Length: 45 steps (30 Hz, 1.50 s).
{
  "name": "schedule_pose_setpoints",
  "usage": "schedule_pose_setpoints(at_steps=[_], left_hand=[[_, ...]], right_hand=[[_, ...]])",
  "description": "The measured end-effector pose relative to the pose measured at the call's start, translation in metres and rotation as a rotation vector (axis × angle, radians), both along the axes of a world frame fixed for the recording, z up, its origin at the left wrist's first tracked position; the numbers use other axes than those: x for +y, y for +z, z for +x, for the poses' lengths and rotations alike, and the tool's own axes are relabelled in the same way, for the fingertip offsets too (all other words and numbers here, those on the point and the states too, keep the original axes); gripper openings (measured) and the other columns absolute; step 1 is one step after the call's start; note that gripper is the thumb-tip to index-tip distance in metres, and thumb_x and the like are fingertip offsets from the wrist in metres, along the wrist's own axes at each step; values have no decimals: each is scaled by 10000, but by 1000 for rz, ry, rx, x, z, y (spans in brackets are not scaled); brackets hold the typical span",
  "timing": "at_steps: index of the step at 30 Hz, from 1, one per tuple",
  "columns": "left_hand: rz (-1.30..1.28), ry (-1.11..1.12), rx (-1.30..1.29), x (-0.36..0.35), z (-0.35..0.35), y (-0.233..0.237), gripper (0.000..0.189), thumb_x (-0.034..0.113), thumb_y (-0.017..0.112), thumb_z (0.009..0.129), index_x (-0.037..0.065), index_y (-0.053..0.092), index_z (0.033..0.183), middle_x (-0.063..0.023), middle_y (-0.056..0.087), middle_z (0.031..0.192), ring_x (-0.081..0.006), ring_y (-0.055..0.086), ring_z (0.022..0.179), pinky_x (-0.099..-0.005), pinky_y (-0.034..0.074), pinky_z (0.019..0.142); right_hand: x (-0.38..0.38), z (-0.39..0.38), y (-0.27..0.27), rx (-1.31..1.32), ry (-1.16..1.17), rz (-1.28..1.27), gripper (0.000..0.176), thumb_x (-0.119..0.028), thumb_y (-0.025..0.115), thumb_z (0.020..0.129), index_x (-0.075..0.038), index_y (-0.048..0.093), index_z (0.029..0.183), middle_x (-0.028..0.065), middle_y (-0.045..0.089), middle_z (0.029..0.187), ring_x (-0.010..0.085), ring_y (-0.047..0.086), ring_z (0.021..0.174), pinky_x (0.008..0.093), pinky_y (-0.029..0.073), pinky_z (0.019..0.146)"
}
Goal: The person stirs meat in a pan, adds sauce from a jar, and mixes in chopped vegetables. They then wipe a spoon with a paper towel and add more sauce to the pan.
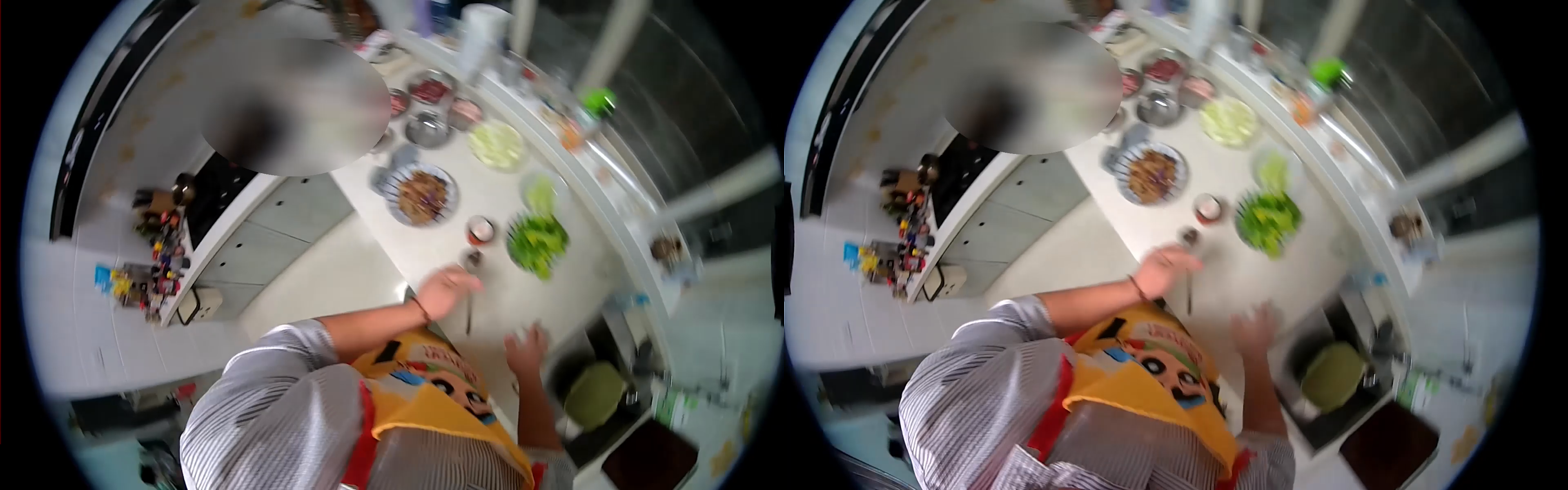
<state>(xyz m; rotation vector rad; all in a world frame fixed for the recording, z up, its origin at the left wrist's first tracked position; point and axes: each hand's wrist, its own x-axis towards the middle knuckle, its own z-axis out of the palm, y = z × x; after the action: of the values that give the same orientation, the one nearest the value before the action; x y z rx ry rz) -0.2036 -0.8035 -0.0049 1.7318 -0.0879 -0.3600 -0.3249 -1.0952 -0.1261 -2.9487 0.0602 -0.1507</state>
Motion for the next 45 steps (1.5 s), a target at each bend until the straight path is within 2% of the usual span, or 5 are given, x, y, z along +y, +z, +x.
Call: schedule_pose_setpoints(at_steps=[7,12,23,31,45], left_hand=[[-276,-190,57,14,67,-47,263,262,651,1000,77,746,1162,-108,657,1132,-238,605,1127,-366,460,1022],[433,27,-330,63,96,-132,1070,429,839,784,-37,255,1550,-278,343,1551,-442,339,1435,-494,297,1192],[56,245,-373,-3,151,-185,398,156,705,828,57,613,1202,-162,670,1076,-416,597,1038,-486,472,880],[15,2,-213,23,82,-140,500,229,813,737,85,637,1182,-163,682,1052,-393,610,1036,-459,489,917],[293,255,-288,120,-44,30,659,143,881,686,54,574,1261,-106,664,1139,-234,664,1037,-350,529,934]], right_hand=[[167,124,97,257,-92,1139,314,-180,594,973,22,570,1211,140,636,1019,262,609,922,375,488,857],[162,218,74,105,-96,408,474,-360,807,818,-33,542,1036,139,543,869,369,607,848,451,504,740],[174,285,14,-4,249,196,408,-346,777,809,-69,524,968,136,537,990,337,639,704,423,543,556],[160,246,86,-50,756,199,354,-299,815,743,-102,552,875,120,580,895,326,621,627,403,518,522],[104,126,-1,233,173,224,399,-382,719,895,-30,547,973,185,580,1099,388,654,863,514,523,727]])
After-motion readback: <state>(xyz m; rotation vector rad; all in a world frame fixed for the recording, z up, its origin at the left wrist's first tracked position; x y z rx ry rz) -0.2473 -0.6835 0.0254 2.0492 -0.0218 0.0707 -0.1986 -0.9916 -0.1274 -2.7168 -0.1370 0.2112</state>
